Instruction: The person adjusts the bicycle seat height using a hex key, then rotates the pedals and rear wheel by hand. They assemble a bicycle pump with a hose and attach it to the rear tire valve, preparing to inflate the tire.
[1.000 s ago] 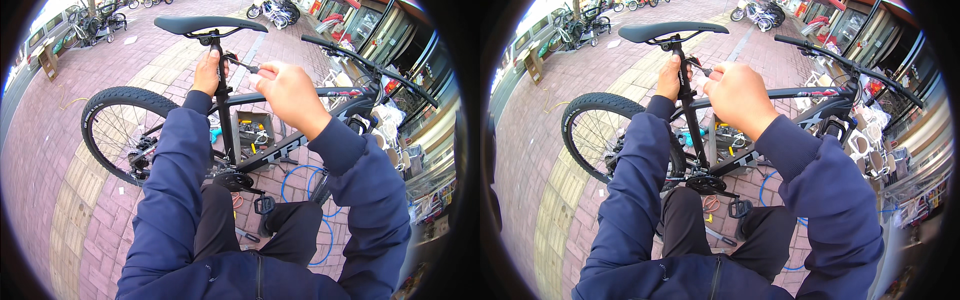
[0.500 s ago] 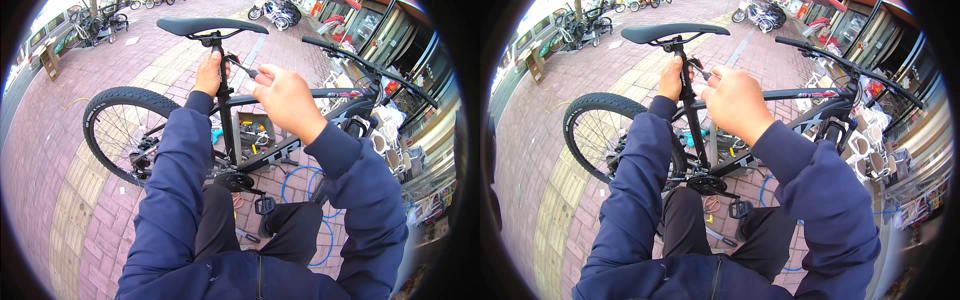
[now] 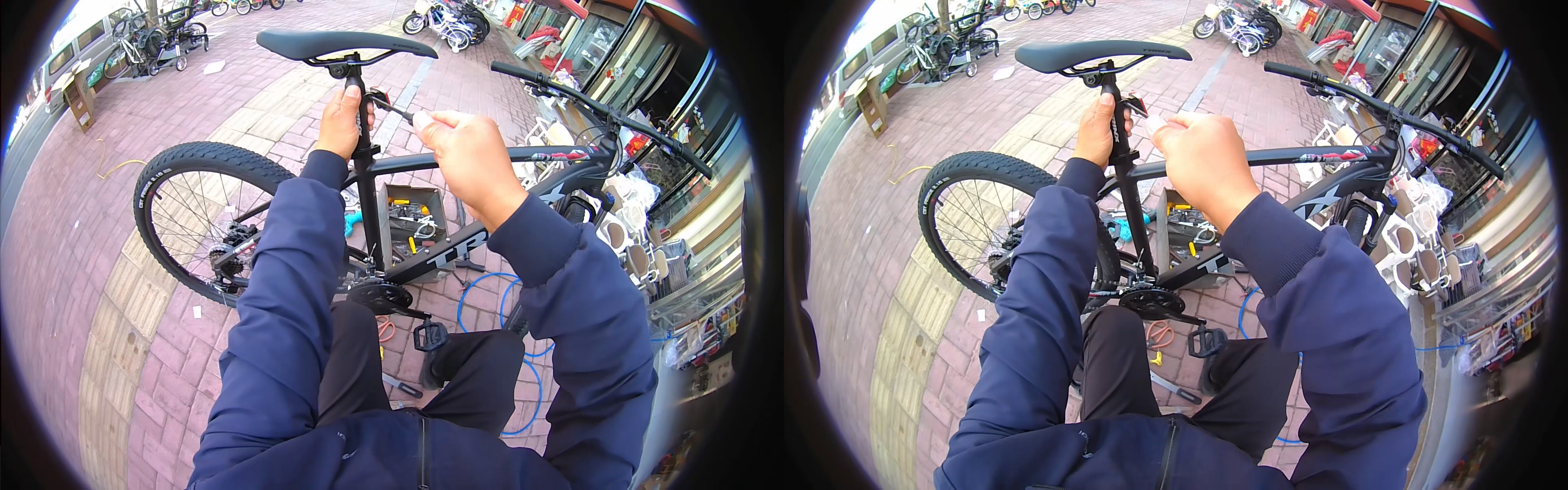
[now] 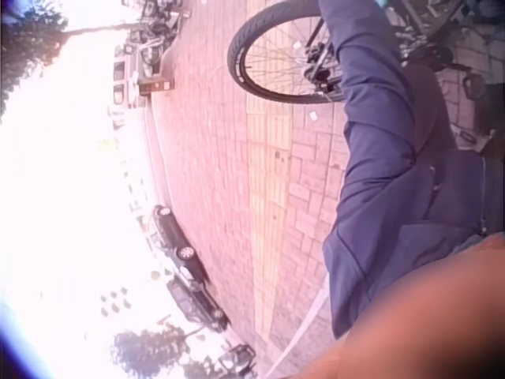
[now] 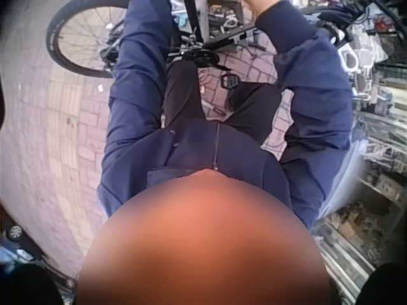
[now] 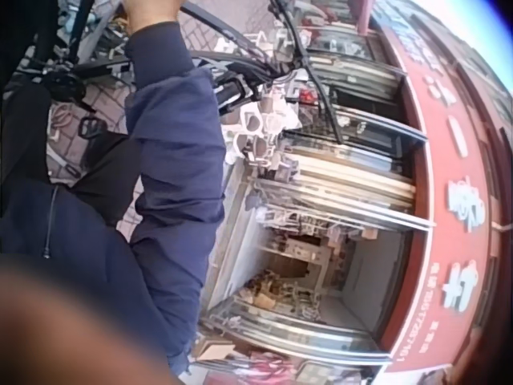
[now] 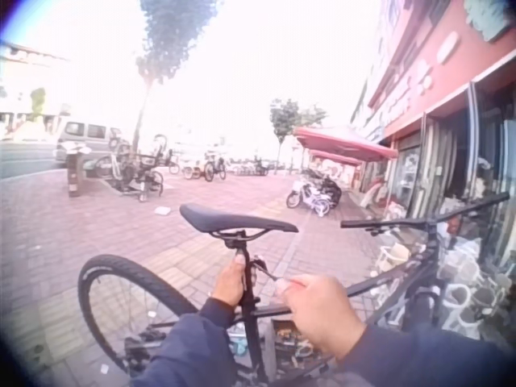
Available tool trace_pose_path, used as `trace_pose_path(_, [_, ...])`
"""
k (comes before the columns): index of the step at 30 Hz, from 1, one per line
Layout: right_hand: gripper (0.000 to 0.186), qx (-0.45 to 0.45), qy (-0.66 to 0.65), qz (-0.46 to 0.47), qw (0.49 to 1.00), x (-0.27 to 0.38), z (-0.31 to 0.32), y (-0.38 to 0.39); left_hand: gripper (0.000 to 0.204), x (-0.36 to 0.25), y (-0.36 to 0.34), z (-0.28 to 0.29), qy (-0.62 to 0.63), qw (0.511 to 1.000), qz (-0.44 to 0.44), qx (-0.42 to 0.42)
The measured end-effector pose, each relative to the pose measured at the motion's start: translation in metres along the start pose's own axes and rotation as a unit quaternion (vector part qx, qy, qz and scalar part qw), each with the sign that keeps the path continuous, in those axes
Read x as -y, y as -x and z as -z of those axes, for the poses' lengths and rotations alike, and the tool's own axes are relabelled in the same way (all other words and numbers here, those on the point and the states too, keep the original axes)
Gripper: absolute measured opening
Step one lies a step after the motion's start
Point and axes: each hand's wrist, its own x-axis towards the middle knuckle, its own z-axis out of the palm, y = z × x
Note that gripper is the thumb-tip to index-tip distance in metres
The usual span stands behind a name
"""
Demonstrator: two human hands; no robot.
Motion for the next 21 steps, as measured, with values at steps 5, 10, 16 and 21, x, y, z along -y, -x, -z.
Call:
trace_pose_path(5, [0.038,-0.063,0.328,0.187,0.924,0.005,0.01,0.007,0.046,-0.002,0.002,0.002,-0.012,1.0,-0.013,0.011])
trace_pose_path(10, [0.018,0.03,0.384,0.188,0.903,0.001,0.015,0.005,0.05,0.002,0.001,0.004,-0.031,0.999,-0.022,0.018])
trace_pose_path(16, [0.031,-0.056,0.01,0.068,0.996,-0.007,-0.001,-0.006,0.051,0.003,-0.001,0.004,-0.024,1.0,-0.008,0.011])
trace_pose_path(21, [0.031,-0.06,0.438,0.212,0.872,0.007,0.01,0.009,0.05,0.004,0.0,0.005,-0.033,0.999,-0.014,0.006])
